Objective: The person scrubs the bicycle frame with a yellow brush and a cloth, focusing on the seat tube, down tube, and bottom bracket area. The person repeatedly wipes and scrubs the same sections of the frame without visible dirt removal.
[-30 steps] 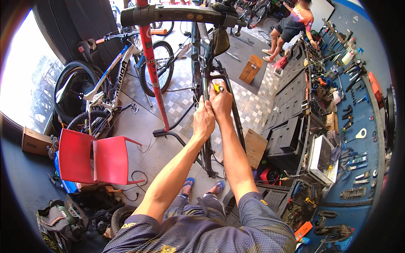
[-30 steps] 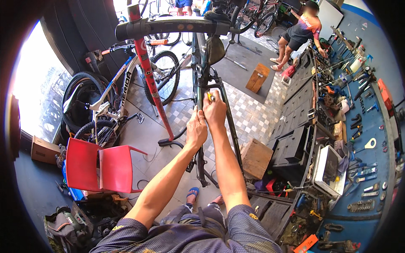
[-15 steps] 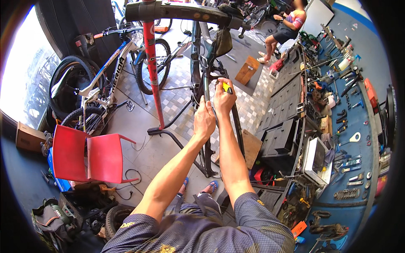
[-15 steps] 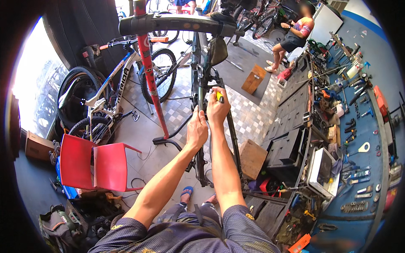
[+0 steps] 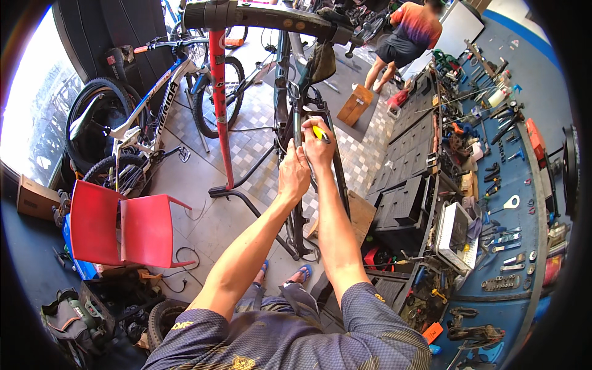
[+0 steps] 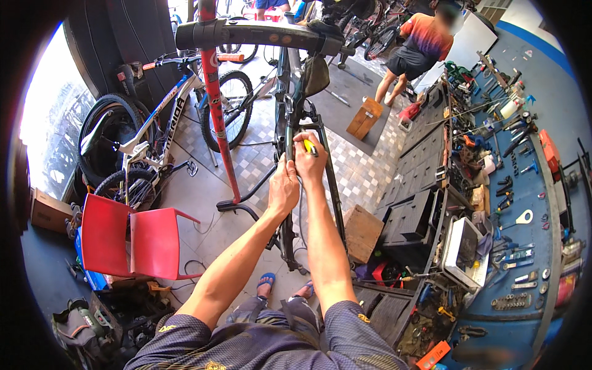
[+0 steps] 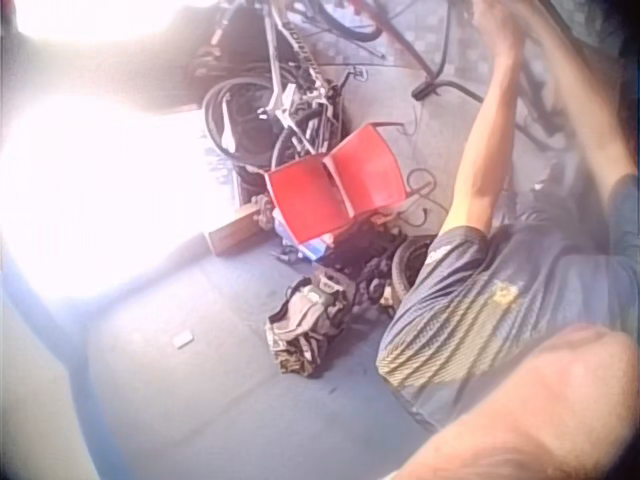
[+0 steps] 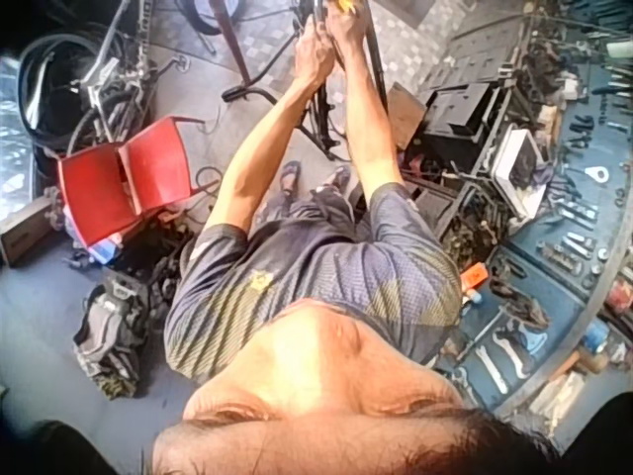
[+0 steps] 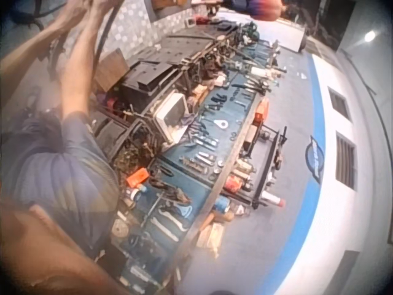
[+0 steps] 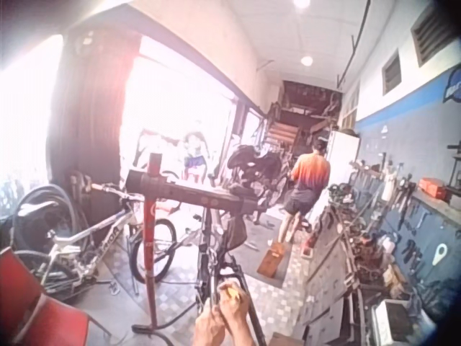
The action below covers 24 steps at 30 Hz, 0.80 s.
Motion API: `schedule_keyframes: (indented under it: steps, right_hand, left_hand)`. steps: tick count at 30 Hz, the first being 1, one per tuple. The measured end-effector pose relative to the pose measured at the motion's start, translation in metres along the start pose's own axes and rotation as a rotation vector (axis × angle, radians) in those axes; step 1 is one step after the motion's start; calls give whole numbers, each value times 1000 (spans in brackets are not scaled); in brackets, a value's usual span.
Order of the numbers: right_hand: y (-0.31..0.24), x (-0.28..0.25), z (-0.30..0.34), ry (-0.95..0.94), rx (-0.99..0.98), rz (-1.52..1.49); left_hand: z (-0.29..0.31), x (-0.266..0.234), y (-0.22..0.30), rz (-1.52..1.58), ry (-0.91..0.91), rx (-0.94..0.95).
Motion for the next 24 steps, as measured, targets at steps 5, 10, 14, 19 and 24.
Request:
schedule_keyframes:
  steps: [5, 10, 14, 19, 24]
  right_hand:
    - [-31, -19, 8, 167, -215, 248]
    - [-44, -31, 7, 213, -172, 356]
    - [-33, -35, 0, 200, -41, 361]
    - [-22, -18, -11, -103, -3, 639]
    - [-34, -46, -13, 52, -45, 380]
  left_hand:
    - [2, 4, -8, 24, -43, -96]
    - [2, -1, -5, 37, -32, -88]
    - [2, 2, -9, 24, -54, -129]
    - [-2, 0, -3, 6, -12, -74]
    - [3, 0, -5, 14, -51, -131]
Point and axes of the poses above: each hand's wrist, its own z-axis away from the middle knuckle, its own x-axis out of the palm, y = z × x, the point moved 10 cm from there along -z, towards the middle knuckle, and after that the axes turned 6 degrees about -y, right-handed, at the moved point
